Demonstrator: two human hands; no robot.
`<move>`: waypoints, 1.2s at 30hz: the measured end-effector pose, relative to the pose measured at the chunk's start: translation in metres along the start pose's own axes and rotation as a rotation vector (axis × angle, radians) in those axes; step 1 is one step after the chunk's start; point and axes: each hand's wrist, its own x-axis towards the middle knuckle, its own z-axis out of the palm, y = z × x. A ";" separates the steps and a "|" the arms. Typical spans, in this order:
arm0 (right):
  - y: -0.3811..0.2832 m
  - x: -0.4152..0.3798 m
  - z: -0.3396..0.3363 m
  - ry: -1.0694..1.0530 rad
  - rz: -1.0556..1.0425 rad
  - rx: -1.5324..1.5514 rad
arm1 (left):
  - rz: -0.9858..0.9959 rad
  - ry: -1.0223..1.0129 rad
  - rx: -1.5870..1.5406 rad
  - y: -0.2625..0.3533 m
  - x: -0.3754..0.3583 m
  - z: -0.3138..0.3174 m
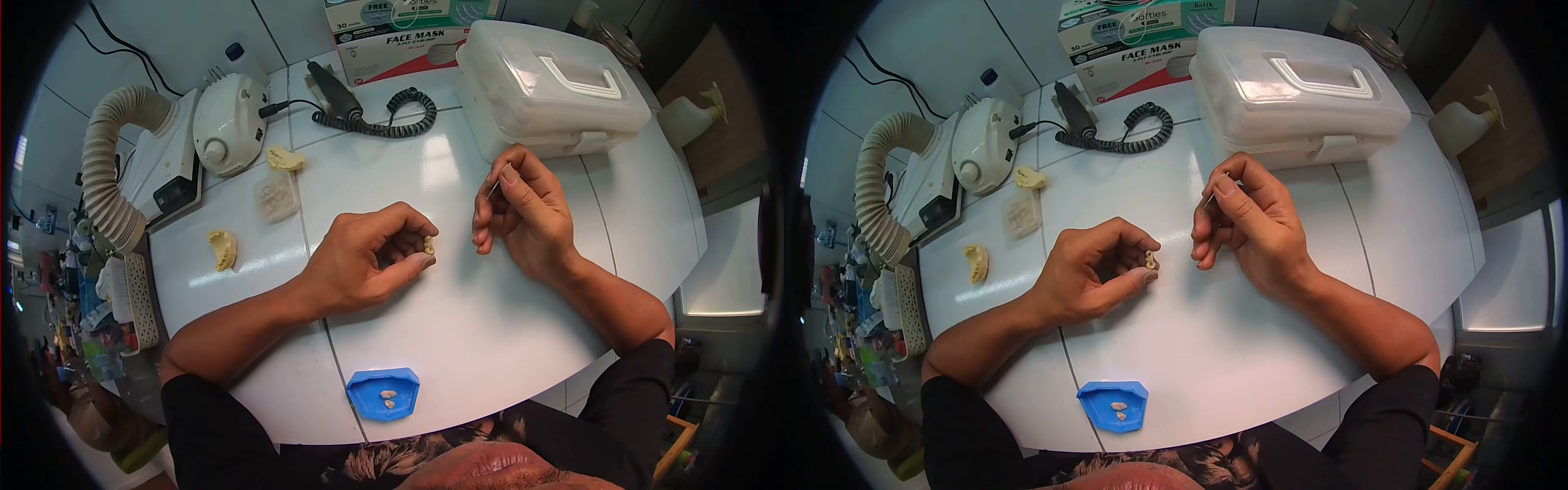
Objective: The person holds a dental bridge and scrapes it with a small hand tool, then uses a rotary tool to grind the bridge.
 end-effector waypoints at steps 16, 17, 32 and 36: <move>0.003 -0.009 0.015 -0.114 -0.294 -0.672 | 0.010 -0.011 -0.019 -0.001 0.001 -0.002; 0.002 -0.009 0.016 -0.114 -0.287 -0.671 | 0.013 -0.010 -0.018 -0.001 0.001 -0.001; 0.001 -0.006 0.016 -0.157 -0.360 -0.811 | 0.037 -0.010 0.025 0.000 0.001 -0.002; 0.000 -0.006 0.019 -0.155 -0.485 -0.963 | 0.058 -0.006 0.021 -0.001 0.002 -0.001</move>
